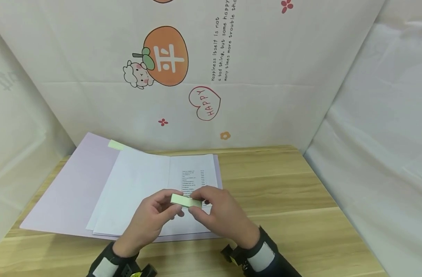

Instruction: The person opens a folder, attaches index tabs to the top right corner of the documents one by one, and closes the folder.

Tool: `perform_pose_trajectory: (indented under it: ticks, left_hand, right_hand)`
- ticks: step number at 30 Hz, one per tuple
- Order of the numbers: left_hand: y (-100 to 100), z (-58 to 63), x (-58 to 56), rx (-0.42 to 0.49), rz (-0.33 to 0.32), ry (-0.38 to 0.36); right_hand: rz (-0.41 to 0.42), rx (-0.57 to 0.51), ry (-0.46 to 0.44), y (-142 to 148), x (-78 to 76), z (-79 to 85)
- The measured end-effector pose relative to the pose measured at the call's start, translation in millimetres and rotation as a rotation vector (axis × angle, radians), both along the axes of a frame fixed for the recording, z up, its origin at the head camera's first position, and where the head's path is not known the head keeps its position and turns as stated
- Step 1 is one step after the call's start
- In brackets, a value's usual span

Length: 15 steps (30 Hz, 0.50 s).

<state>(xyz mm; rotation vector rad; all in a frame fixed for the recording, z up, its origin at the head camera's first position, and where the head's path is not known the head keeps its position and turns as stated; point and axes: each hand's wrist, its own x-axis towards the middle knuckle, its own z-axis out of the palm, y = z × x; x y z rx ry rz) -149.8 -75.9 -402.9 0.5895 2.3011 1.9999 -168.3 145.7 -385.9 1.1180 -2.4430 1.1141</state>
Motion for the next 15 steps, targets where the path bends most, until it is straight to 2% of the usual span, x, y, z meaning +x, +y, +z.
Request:
perform_pose_trajectory:
  ticks: [5, 15]
  left_hand:
    - [-0.7, -0.2, -0.1, -0.002, -0.019, -0.005]
    - [-2.2, -0.6, -1.8, -0.048, 0.013, 0.025]
  right_hand:
    - [-0.021, -0.030, 0.036, -3.4, 0.9, -5.1]
    - [-0.053, -0.079, 0.092, -6.9, 0.3, -7.0]
